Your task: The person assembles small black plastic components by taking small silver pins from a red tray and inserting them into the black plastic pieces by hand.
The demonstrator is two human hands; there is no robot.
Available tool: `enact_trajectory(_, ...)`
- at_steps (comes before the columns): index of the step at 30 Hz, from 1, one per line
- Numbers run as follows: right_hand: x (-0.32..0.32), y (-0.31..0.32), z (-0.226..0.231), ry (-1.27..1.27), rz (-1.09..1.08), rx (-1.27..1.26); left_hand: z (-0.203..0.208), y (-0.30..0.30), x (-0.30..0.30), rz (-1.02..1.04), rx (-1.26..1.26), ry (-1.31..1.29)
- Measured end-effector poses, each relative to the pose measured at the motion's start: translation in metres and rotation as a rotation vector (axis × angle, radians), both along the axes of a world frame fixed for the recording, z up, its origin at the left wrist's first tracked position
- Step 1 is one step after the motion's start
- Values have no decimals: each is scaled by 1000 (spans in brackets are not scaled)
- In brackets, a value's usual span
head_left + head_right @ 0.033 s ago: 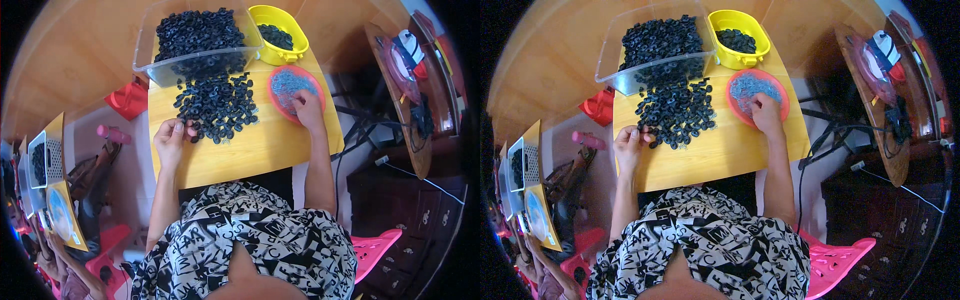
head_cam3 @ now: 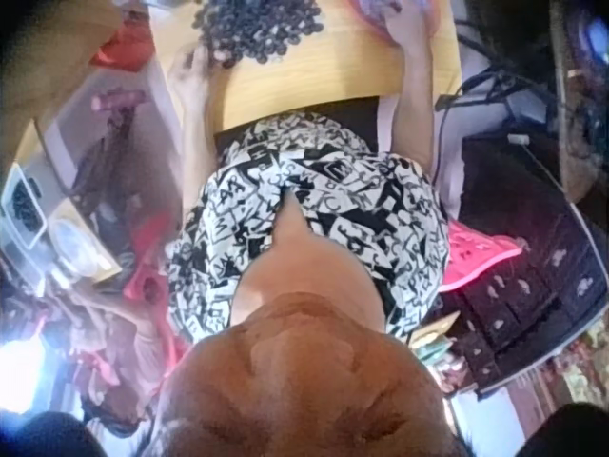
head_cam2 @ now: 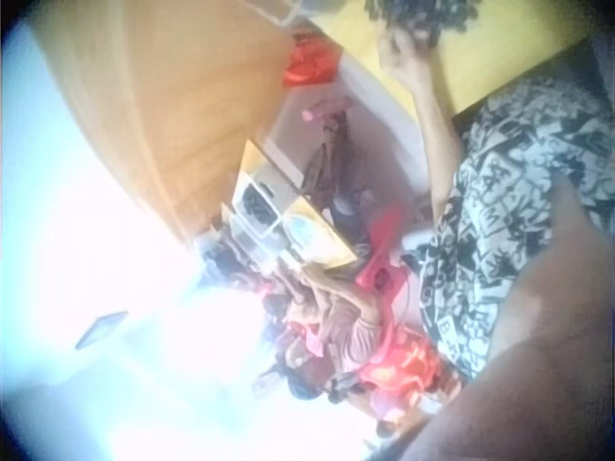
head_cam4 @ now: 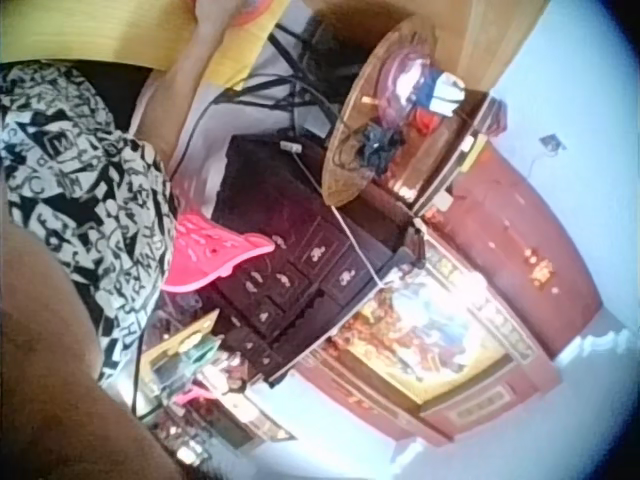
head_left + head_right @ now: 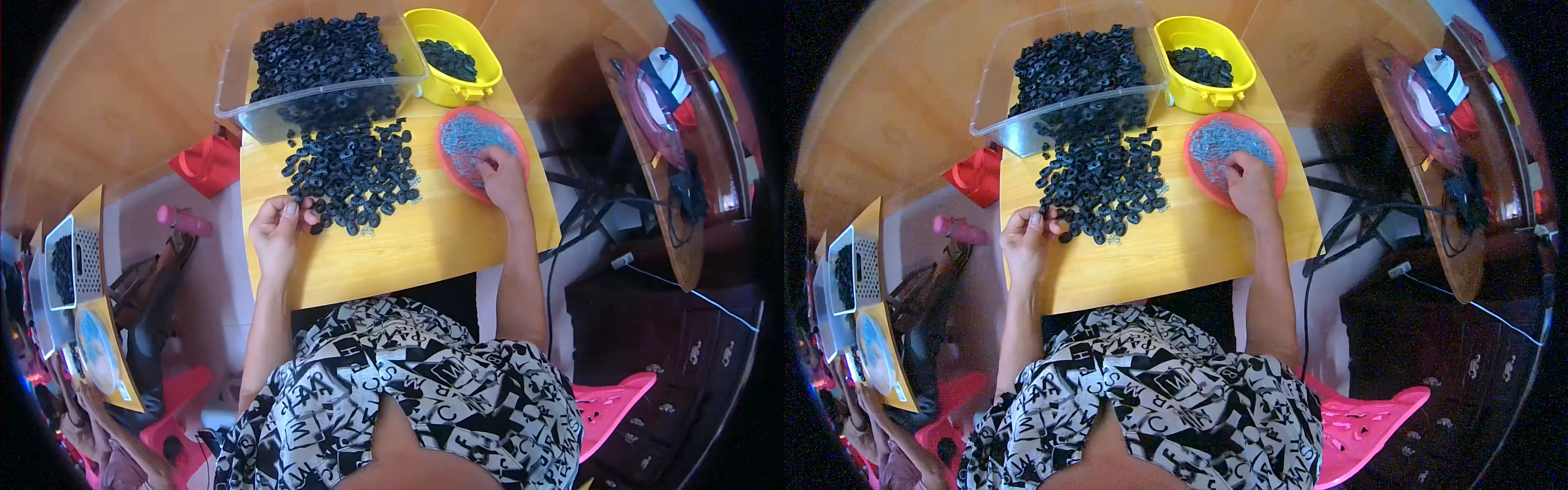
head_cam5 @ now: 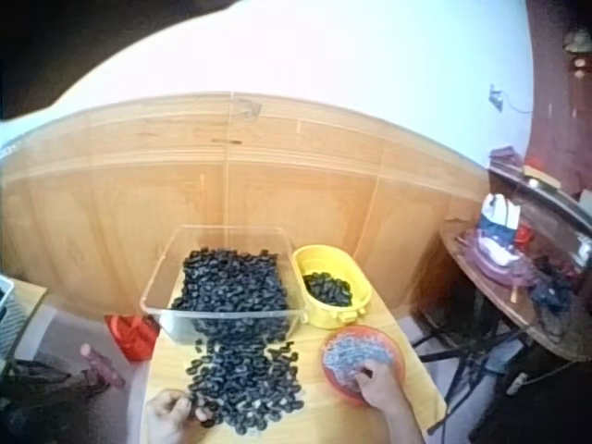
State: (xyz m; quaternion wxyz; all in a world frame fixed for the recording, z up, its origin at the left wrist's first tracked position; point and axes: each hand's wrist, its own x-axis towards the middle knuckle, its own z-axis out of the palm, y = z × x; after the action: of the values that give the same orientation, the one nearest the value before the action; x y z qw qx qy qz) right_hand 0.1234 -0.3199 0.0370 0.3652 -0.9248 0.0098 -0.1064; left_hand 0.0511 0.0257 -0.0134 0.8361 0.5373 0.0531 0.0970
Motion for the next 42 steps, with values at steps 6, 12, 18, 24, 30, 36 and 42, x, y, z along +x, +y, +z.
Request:
enact_trajectory(6, -20, 27, 4, -116, 101, 51, -11, 0, -3, 37, -88, -41)
enact_trajectory(12, -52, 58, -34, -194, 222, -169, -16, -2, -7, 61, -72, -24)
enact_trajectory(18, -65, 55, -43, -77, 161, -40, -13, -5, -7, 64, -13, 2)
enact_trajectory(24, -69, 56, -43, -215, 210, -105, -15, -3, -7, 63, -7, 23)
enact_trajectory(30, -66, 64, -48, -159, 221, -164, -19, -4, -5, 33, -83, -57)
enact_trajectory(36, -62, 75, -41, -173, 244, -149, -18, -8, -15, -138, -314, -83)
enact_trajectory(42, -76, 114, -12, -105, 386, 176, -12, -18, -24, -252, -367, -77)
